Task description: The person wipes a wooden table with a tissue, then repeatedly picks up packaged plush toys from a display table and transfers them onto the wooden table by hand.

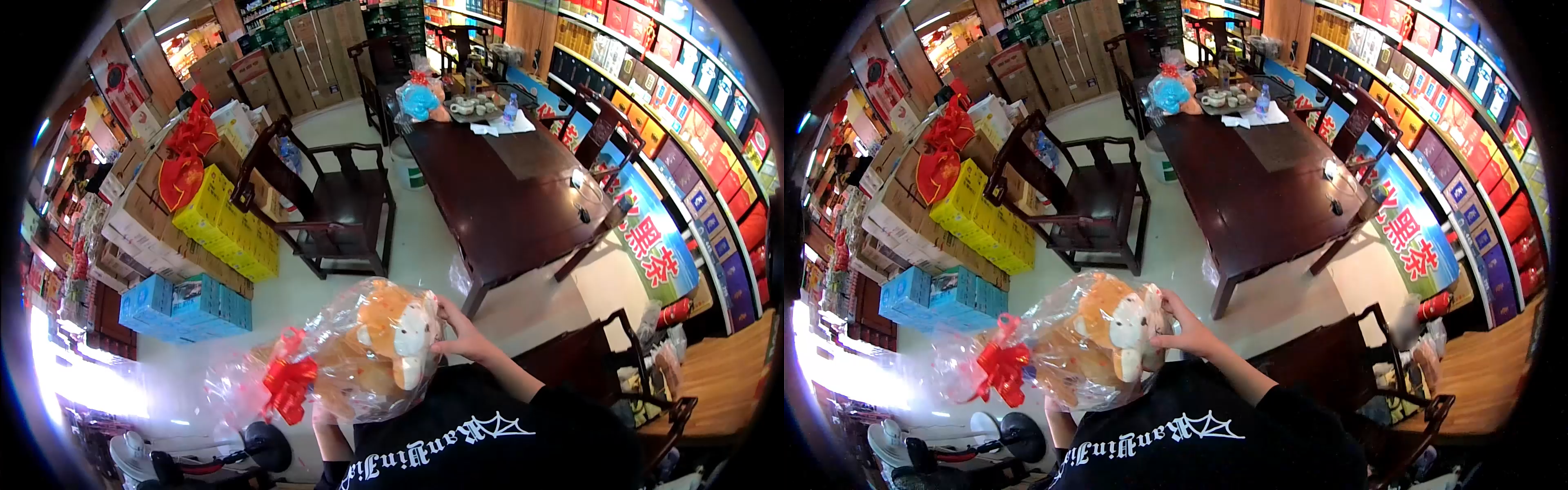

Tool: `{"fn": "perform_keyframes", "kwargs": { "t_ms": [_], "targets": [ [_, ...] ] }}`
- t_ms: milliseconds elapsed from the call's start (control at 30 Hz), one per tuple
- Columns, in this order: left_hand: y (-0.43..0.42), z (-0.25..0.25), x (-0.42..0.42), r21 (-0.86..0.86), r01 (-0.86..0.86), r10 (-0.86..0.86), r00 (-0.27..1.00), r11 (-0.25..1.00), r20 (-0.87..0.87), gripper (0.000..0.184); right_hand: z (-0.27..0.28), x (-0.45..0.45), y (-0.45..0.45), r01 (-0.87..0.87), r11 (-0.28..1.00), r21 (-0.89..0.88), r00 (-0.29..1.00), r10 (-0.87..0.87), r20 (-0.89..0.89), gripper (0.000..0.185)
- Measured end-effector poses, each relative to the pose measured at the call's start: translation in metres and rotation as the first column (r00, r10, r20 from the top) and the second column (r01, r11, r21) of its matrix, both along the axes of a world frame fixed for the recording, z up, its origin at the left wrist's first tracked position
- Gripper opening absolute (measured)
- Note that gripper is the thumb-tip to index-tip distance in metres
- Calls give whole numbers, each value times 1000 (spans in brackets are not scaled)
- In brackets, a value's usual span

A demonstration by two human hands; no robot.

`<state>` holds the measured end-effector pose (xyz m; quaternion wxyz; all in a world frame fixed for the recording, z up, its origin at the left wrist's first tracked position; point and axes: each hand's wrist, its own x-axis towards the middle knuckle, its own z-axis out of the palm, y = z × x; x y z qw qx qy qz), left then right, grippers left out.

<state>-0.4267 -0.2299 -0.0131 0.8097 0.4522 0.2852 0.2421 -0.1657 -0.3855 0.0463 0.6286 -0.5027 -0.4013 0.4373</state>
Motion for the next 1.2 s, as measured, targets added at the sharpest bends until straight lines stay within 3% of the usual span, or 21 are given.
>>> {"fn": "perform_keyframes", "kwargs": {
  "t_ms": [100, 200, 300, 367, 400, 433, 500, 533, 667, 700, 767, 900, 933, 967, 1033, 1067, 1100, 1200],
  "targets": [
    [20, -2, 32, -32, -43, 44, 999, 999, 14, 37, -5, 43, 17, 13, 996, -84, 998, -9, 56, 99],
    [31, -7, 58, -87, -85, 86, 996, 993, 9, 36, -14, 74, 29, 35, 999, -40, 990, -29, 135, 94],
    [39, -14, 79, -148, -110, 113, 994, 983, 8, 34, -19, 92, 40, 180, 980, -86, 956, -153, 251, 89],
    [52, -24, 98, -170, -128, 132, 991, 977, 12, 32, -32, 103, 51, 262, 946, -189, 956, -228, 184, 81],
    [63, -35, 113, -185, -158, 164, 986, 970, 20, 33, -42, 104, 59, 300, 940, -161, 954, -293, 69, 71],
    [74, -41, 130, -199, -187, 196, 980, 962, 28, 33, -44, 107, 65, 302, 939, -166, 953, -294, 70, 71],
    [100, -42, 153, -188, -120, 133, 989, 975, 60, 34, -46, 118, 86, 353, 904, -240, 919, -384, -94, 66],
    [114, -42, 165, -176, -110, 120, 992, 978, 42, 35, -49, 128, 94, 354, 882, -312, 920, -389, -53, 65],
    [190, -45, 215, -51, 13, -6, 992, 999, 124, 44, -47, 167, 148, 440, 875, -203, 890, -454, -28, 74],
    [212, -47, 229, -28, 40, -34, 984, 999, 177, 45, -38, 178, 162, 459, 872, -170, 888, -455, 65, 82],
    [248, -15, 263, -6, 60, -58, 988, 998, 146, 46, -40, 198, 194, 552, 831, -72, 832, -542, 118, 85],
    [307, 8, 319, 48, 50, -61, 968, 998, 245, 70, -24, 232, 243, 559, 829, -34, 822, -548, 155, 83],
    [329, -6, 325, 51, 134, -140, 982, 990, 127, 78, -27, 237, 250, 564, 823, -68, 823, -554, 125, 83],
    [342, -13, 333, 57, 150, -158, 971, 987, 178, 67, -31, 241, 255, 568, 816, -107, 823, -561, 94, 82],
    [349, 12, 353, 37, 137, -139, 989, 990, 56, 48, -36, 244, 263, 585, 802, -124, 810, -585, 43, 80],
    [360, 3, 358, 49, 182, -181, 983, 982, -27, 48, -37, 246, 266, 583, 790, -192, 802, -597, -25, 79],
    [365, 2, 362, 77, 224, -225, 974, 972, 6, 51, -40, 249, 269, 574, 778, -255, 787, -610, -89, 79],
    [375, -1, 381, 13, 231, -229, 968, 973, -108, 56, -73, 269, 284, 564, 781, -269, 798, -599, -66, 76]
  ]
}}
